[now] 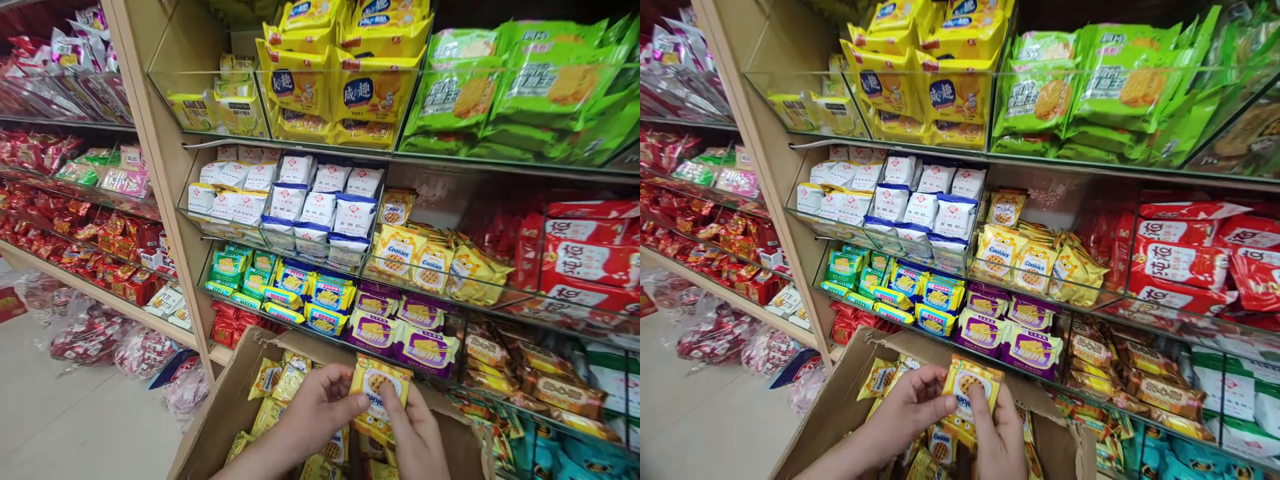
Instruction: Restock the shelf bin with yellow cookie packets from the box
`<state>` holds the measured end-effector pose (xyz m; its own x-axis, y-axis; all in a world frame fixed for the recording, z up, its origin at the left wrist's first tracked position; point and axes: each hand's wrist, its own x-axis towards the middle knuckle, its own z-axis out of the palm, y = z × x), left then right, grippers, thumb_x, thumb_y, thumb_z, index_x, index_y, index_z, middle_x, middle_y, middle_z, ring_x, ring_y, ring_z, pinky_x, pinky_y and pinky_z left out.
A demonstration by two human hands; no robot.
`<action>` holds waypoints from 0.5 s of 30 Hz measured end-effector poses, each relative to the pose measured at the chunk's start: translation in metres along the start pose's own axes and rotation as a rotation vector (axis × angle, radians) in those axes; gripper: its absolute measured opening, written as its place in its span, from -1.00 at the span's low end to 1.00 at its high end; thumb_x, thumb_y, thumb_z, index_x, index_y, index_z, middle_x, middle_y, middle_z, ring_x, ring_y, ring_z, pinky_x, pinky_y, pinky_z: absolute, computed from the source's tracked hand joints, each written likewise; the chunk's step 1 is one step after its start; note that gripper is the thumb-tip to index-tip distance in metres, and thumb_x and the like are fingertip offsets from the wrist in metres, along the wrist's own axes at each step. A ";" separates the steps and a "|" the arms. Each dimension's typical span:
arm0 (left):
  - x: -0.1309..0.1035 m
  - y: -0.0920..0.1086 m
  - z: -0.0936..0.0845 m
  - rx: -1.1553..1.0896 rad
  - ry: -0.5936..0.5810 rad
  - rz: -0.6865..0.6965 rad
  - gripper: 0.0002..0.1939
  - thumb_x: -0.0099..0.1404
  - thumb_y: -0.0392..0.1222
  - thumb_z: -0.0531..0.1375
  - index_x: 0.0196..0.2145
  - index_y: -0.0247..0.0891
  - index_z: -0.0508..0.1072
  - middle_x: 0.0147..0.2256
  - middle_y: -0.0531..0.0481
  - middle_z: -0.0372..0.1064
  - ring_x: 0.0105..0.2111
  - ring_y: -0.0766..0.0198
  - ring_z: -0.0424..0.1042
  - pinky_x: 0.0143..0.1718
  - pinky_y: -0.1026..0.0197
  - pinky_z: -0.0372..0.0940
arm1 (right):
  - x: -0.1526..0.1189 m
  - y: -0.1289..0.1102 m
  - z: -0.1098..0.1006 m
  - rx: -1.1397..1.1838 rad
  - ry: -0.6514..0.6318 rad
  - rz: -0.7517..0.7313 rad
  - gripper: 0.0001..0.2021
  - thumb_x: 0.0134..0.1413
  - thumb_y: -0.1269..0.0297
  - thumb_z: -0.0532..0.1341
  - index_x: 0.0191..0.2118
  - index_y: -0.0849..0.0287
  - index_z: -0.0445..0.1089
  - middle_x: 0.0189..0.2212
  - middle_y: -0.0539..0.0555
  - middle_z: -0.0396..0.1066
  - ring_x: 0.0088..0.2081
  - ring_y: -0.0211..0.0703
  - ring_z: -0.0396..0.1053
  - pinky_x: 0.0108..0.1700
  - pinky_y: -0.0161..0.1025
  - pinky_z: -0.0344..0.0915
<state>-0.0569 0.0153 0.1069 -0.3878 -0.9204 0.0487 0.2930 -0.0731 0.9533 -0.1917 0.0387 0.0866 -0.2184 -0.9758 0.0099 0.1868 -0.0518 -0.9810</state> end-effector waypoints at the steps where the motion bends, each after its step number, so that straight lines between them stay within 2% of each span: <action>1: 0.001 0.001 0.002 -0.052 0.029 -0.007 -0.62 -0.08 -0.04 0.39 -0.34 -0.31 0.47 -0.44 0.04 0.49 -0.39 0.33 0.39 -0.29 0.29 0.25 | 0.003 -0.001 -0.001 0.026 -0.008 0.013 -0.58 -0.07 -0.05 0.23 -0.16 0.14 0.35 -0.17 0.05 0.46 -0.11 -0.09 0.37 -0.12 -0.31 0.31; 5: 0.005 0.007 0.008 -0.131 0.150 -0.018 -0.64 -0.16 -0.09 0.43 -0.41 -0.29 0.49 -0.46 0.09 0.50 -0.44 0.41 0.37 -0.35 0.37 0.24 | 0.013 0.001 -0.007 0.125 -0.008 0.118 -0.53 -0.13 -0.03 0.28 -0.12 0.17 0.37 -0.18 0.07 0.46 -0.18 -0.11 0.38 -0.21 -0.31 0.31; 8: 0.004 0.010 0.013 -0.119 0.177 -0.029 -0.69 -0.07 -0.08 0.39 -0.41 -0.31 0.48 -0.46 0.06 0.49 -0.45 0.41 0.38 -0.35 0.36 0.25 | 0.018 -0.001 -0.010 0.307 -0.091 0.203 -0.57 -0.19 0.04 0.34 -0.19 0.19 0.40 -0.29 0.10 0.49 -0.28 -0.09 0.42 -0.30 -0.27 0.33; 12: 0.002 0.002 0.017 -0.257 0.185 0.069 -0.58 -0.02 -0.12 0.38 -0.21 -0.23 0.38 -0.30 0.00 0.48 -0.31 0.29 0.44 -0.26 0.26 0.31 | 0.019 -0.004 -0.011 0.405 -0.158 0.150 -0.66 -0.18 0.13 0.35 -0.23 0.14 0.39 -0.32 0.07 0.49 -0.33 -0.14 0.42 -0.34 -0.28 0.33; 15: 0.002 -0.010 0.009 -0.232 0.175 0.118 -0.57 -0.05 -0.18 0.39 -0.23 -0.18 0.33 -0.33 0.04 0.47 -0.34 0.29 0.44 -0.30 0.26 0.32 | 0.013 0.003 -0.013 0.246 -0.147 0.048 -0.70 -0.17 0.09 0.34 -0.31 0.14 0.38 -0.41 0.05 0.47 -0.39 -0.18 0.41 -0.35 -0.31 0.33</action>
<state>-0.0690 0.0178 0.1002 -0.1883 -0.9785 0.0839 0.5263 -0.0284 0.8498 -0.2062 0.0282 0.0813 -0.0662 -0.9978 0.0102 0.4237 -0.0374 -0.9050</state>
